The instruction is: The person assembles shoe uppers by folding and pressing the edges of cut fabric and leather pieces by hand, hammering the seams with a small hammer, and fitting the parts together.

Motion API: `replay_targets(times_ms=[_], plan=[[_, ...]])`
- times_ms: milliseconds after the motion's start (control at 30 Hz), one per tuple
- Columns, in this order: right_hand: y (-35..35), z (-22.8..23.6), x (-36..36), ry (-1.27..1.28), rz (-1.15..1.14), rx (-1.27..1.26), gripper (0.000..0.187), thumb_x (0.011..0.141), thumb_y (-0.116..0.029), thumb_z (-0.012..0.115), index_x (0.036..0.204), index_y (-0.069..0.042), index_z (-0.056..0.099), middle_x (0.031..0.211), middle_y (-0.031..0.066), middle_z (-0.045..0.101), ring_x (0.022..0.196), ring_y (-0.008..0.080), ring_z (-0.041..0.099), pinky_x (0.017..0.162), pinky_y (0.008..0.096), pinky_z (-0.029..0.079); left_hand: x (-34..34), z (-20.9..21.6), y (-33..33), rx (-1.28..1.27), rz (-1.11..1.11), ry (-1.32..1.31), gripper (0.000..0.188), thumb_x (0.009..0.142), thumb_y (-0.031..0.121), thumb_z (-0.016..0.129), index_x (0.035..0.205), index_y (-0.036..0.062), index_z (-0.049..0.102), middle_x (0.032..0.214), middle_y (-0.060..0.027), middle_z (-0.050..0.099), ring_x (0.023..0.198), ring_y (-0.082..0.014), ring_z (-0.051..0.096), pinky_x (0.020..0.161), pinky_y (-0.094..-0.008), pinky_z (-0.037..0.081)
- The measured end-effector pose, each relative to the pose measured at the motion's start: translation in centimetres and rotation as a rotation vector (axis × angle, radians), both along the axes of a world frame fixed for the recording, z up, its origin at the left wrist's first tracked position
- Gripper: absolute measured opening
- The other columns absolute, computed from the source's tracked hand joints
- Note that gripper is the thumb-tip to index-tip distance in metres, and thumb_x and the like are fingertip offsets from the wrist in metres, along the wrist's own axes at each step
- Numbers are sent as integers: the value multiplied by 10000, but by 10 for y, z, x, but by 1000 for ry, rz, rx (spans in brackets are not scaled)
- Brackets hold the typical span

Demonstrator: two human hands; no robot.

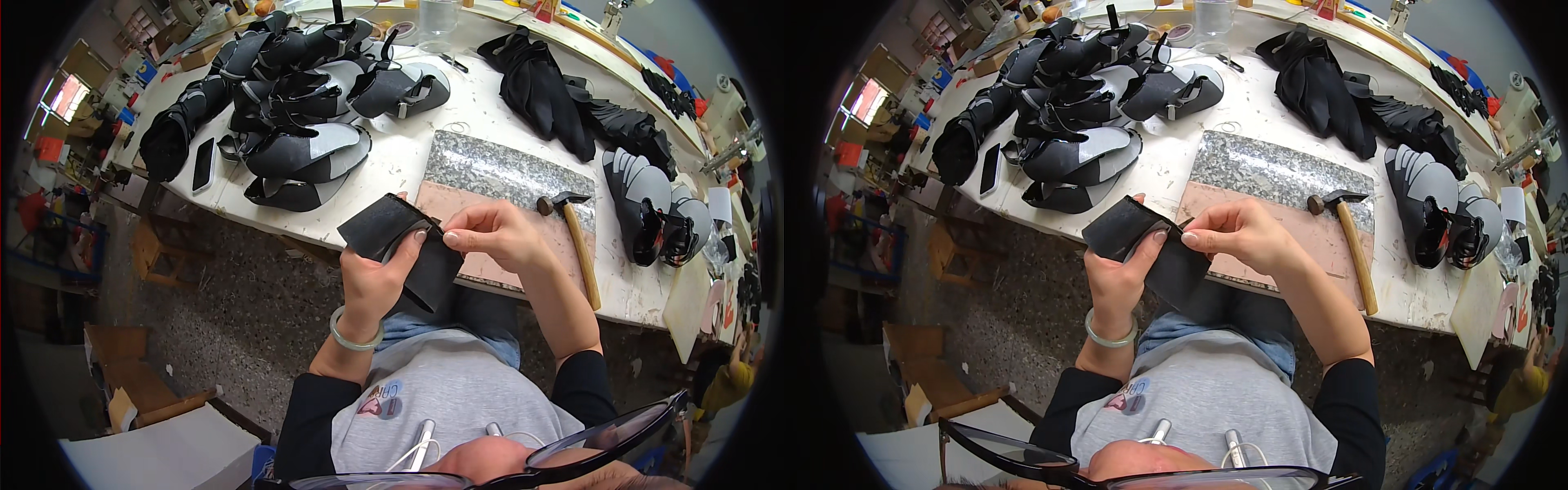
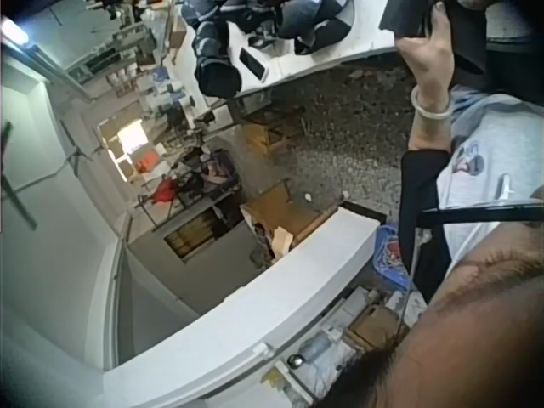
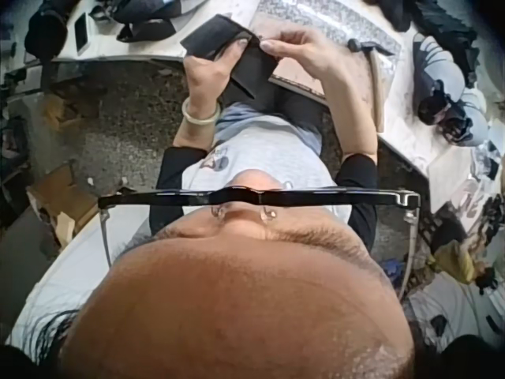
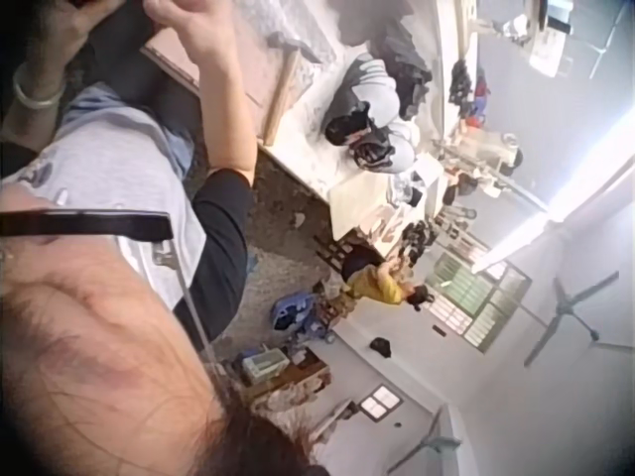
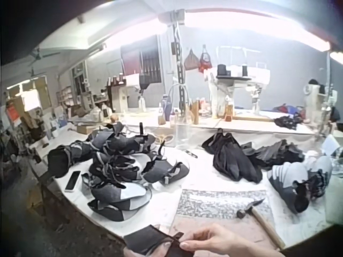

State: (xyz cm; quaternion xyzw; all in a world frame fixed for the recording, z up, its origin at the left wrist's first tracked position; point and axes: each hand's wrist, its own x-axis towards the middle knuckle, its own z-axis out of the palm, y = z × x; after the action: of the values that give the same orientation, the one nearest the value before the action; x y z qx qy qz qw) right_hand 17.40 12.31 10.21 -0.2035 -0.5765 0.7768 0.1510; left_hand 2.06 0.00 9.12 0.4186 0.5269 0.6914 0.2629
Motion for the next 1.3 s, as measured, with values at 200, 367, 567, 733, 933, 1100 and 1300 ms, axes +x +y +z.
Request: replay_targets(times_ms=[200,367,567,733,933,1100,1300], plan=[[-3,-10,-4,42,-33,-33,62,810,-15,678,827,40,655,770,64,629,681,114,580,622,233,466,4,2,-1,20,1,-1,427,805,-61,663,1214,-65,541,1040,-90,647,948,-128,606,860,-258,478],[-9,-8,-4,43,-57,4,161,848,-107,682,911,41,672,813,54,649,718,94,592,648,222,477,-3,-1,-2,-61,-14,-11,480,807,-62,659,1258,-68,494,1097,-105,629,970,-132,600,879,-264,468],[-11,-10,-9,-15,-82,223,219,889,-184,656,975,16,679,817,29,663,738,61,583,646,217,484,1,0,-6,-24,58,52,309,810,-15,671,1106,-63,595,996,-87,656,892,-159,627,843,-282,479],[-37,-25,-39,-51,-89,243,222,887,-228,636,878,-7,646,734,-18,592,688,49,524,602,224,443,-28,8,-29,-13,128,578,245,819,8,633,1055,-57,619,977,-146,667,907,-242,657,864,-321,479],[-107,-88,-79,-20,179,-555,194,908,-215,625,913,-21,637,827,6,636,757,69,557,685,221,461,-58,-1,-110,-566,76,331,194,841,90,600,975,-40,648,883,-168,681,825,-228,673,721,-335,512],[-109,-140,-72,-271,127,-37,240,891,-223,626,954,5,664,831,68,671,747,123,587,700,272,483,-65,-91,-117,-743,0,124,234,821,124,615,971,-56,624,849,-168,678,813,-190,658,702,-330,501],[-71,-119,-30,-196,-102,142,249,895,-217,618,971,18,652,788,113,667,734,130,603,677,288,489,-28,-82,-63,-559,-116,140,252,830,116,602,1026,-42,608,900,-189,676,857,-252,671,744,-352,504]])
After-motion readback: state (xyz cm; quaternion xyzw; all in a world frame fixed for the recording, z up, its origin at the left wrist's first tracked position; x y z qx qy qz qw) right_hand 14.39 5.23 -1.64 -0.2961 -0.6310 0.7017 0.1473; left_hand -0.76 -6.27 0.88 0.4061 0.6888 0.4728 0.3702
